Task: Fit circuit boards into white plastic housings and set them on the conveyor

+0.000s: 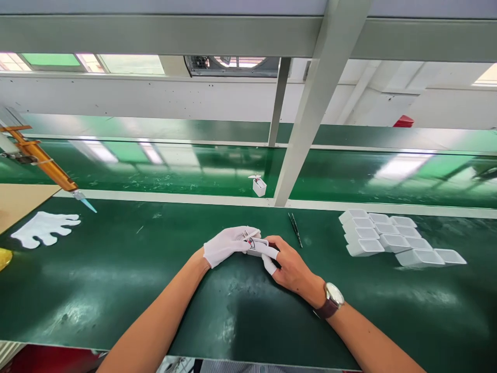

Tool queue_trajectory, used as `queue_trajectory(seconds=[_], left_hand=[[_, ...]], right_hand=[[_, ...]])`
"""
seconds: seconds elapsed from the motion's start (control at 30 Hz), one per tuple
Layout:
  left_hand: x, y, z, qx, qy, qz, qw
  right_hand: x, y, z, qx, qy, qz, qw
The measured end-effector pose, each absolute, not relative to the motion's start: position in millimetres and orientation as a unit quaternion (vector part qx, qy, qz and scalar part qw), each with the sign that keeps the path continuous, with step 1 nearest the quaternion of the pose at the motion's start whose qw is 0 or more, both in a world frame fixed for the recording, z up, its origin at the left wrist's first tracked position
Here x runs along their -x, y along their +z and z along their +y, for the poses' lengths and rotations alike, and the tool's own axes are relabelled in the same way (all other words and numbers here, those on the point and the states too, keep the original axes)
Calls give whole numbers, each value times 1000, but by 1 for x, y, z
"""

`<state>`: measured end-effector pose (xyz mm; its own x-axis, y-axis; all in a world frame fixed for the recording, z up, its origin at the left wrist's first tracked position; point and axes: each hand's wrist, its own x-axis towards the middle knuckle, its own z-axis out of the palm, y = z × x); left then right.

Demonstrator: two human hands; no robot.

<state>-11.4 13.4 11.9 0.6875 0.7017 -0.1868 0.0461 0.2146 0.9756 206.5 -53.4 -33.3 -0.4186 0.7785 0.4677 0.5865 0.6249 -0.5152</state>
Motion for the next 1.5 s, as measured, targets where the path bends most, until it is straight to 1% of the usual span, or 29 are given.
queue_trajectory(seconds=[0.17, 0.33, 0.53, 0.63, 0.8, 0.97, 1.13, 1.27, 1.37, 1.5], left_hand=[[1, 8, 7, -563, 233, 395, 688], [-8, 8, 4, -518, 242, 447, 688], [-7, 13, 4, -538, 233, 433, 685], [-7, 11, 3, -539, 237, 435, 682], [-9, 10, 3, -524, 233, 458, 679], [-10, 9, 4, -500, 240, 461, 693], [-10, 6, 5, -503, 237, 460, 692], [-9, 7, 3, -523, 234, 457, 680], [-5, 4, 2, -571, 238, 441, 651], [-2, -4, 1, -624, 223, 420, 620]], right_hand=[[-207, -33, -54, 410, 124, -838, 339], [-204, -29, -54, 422, 182, -818, 347], [-201, -28, -53, 419, 181, -830, 321], [-201, -28, -52, 419, 181, -828, 325], [-202, -29, -55, 426, 183, -812, 354], [-203, -29, -59, 435, 151, -822, 336], [-202, -26, -59, 438, 151, -820, 338], [-201, -29, -57, 434, 153, -813, 356], [-204, -31, -54, 421, 164, -811, 371], [-209, -30, -52, 399, 176, -795, 421]])
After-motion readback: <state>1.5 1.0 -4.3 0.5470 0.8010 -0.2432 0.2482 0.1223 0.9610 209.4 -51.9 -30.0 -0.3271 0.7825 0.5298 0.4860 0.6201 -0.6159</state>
